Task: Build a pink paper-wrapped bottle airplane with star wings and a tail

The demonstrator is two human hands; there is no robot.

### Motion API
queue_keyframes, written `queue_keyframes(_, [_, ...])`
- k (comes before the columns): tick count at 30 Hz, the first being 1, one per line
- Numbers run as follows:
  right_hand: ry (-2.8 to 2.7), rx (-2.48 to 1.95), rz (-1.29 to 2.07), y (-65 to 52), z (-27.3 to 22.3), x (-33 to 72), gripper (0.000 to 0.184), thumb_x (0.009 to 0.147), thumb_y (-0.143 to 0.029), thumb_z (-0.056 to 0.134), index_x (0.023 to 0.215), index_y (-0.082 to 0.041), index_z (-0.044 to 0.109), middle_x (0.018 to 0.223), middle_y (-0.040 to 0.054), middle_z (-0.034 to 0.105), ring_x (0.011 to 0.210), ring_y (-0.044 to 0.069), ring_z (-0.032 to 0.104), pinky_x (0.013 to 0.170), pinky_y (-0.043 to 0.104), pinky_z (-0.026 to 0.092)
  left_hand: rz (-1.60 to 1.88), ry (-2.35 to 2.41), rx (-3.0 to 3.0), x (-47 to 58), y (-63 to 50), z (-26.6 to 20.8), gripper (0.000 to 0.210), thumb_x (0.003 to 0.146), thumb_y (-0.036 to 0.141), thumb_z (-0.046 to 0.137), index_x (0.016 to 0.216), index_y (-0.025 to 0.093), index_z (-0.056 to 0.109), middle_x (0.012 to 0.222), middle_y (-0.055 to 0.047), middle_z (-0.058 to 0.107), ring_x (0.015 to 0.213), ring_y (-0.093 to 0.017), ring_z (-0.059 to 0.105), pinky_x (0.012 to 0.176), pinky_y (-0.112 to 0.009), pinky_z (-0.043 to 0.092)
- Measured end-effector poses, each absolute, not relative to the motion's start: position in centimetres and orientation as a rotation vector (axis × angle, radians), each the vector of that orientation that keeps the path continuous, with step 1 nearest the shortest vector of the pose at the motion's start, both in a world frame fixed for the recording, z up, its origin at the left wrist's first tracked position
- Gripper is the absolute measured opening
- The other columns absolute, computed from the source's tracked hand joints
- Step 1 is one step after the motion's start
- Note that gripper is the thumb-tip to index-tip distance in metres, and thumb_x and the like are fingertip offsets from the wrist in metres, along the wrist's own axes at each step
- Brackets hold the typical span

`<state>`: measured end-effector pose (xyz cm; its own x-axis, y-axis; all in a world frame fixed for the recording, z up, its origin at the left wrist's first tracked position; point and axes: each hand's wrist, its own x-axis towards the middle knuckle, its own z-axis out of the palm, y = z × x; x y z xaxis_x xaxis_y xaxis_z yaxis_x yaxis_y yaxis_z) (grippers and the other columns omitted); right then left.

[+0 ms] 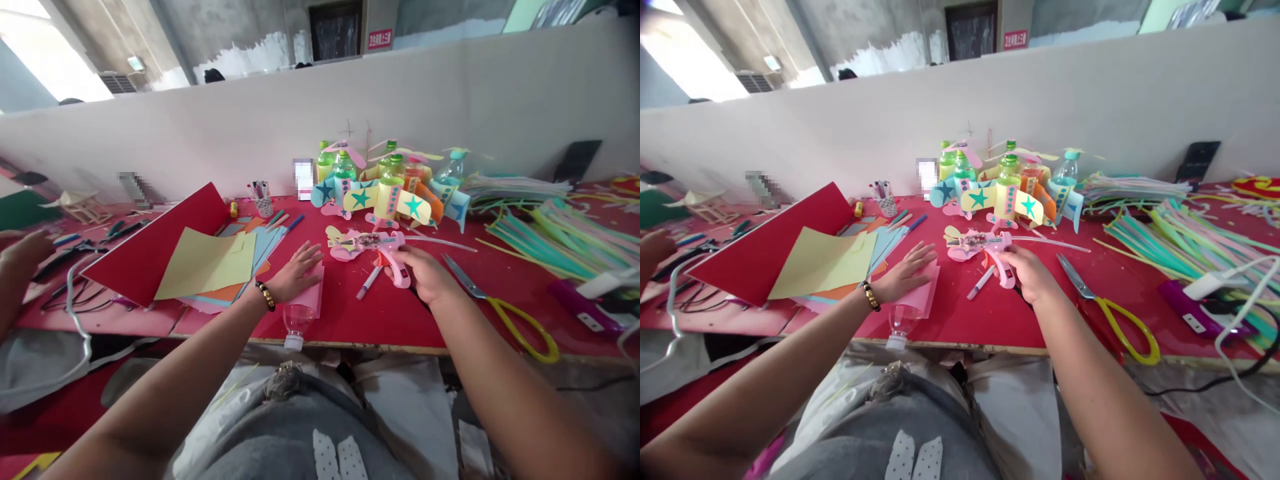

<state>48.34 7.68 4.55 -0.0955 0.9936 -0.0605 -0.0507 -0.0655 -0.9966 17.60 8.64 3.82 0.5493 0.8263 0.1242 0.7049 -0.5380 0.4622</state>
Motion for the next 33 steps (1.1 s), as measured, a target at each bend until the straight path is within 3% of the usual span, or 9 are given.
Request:
queue_keyframes(6, [-1.486, -0.971, 1.417, 10.0, 6.3, 48.4, 0.034, 0.079, -0.040, 0.065, 0.105, -0.020, 0.061, 0.087, 0.0045, 0.072, 0.066, 0.016, 0.064, 0.058, 0.026, 0.050, 0.476, 1.270, 2.443, 17.8, 8.5, 3.6, 0.056, 0.093, 0.042, 0.053, 0.143, 0.020, 0.045, 0.158, -0.010, 0.027, 0.150, -0.029, 0.008, 0.119, -0.052, 0.019])
queue_keyframes(10, [-1.613, -1.037, 1.303, 11.5, 6.0, 47.9, 0.042, 0.077, -0.040, 0.064, 0.115, -0.025, 0.057, 0.097, 0.0015, 0.070, 0.075, 0.018, 0.066, 0.063, 0.027, 0.050, 0.485, 1.306, 2.411, 17.7, 8.3, 3.8, 0.058, 0.092, 0.040, 0.053, 0.145, 0.019, 0.042, 0.158, -0.009, 0.026, 0.150, -0.027, 0.009, 0.121, -0.046, 0.017])
queue_keyframes(15, [-1.763, -1.134, 1.212, 11.3, 4.4, 46.4, 0.031, 0.080, -0.043, 0.061, 0.105, -0.025, 0.056, 0.081, 0.0001, 0.068, 0.063, 0.017, 0.060, 0.057, 0.027, 0.046, 0.465, 1.334, 2.387, 17.6, 8.0, 4.1, 0.061, 0.092, 0.040, 0.053, 0.148, 0.022, 0.038, 0.159, -0.005, 0.024, 0.150, -0.025, 0.010, 0.122, -0.044, 0.015])
queue_keyframes(19, [-1.856, -1.145, 1.038, 10.8, 3.0, 45.6, 0.027, 0.080, -0.042, 0.062, 0.101, -0.025, 0.058, 0.082, 0.0036, 0.068, 0.073, 0.022, 0.063, 0.064, 0.030, 0.049, 0.412, 1.341, 2.389, 17.8, 8.1, 4.1, 0.062, 0.093, 0.045, 0.050, 0.149, 0.021, 0.036, 0.160, -0.005, 0.021, 0.150, -0.025, 0.006, 0.122, -0.044, 0.012])
queue_keyframes(26, [-1.978, -1.078, 0.849, 10.8, 2.3, 44.7, 0.031, 0.086, -0.036, 0.056, 0.114, -0.021, 0.055, 0.093, 0.0055, 0.070, 0.090, 0.025, 0.065, 0.080, 0.036, 0.050, 0.415, 1.286, 2.417, 17.8, 8.5, 3.9, 0.068, 0.093, 0.053, 0.046, 0.149, 0.014, 0.036, 0.160, -0.010, 0.021, 0.150, -0.026, 0.006, 0.122, -0.043, 0.011])
queue_keyframes(33, [-2.014, -1.030, 0.782, 10.5, 2.2, 43.5, 0.038, 0.086, -0.030, 0.056, 0.122, -0.019, 0.049, 0.111, 0.0099, 0.067, 0.102, 0.027, 0.064, 0.086, 0.038, 0.049, 0.408, 1.309, 2.382, 17.7, 8.5, 3.9, 0.070, 0.092, 0.059, 0.044, 0.149, 0.018, 0.036, 0.161, -0.007, 0.018, 0.150, -0.027, 0.006, 0.122, -0.044, 0.011])
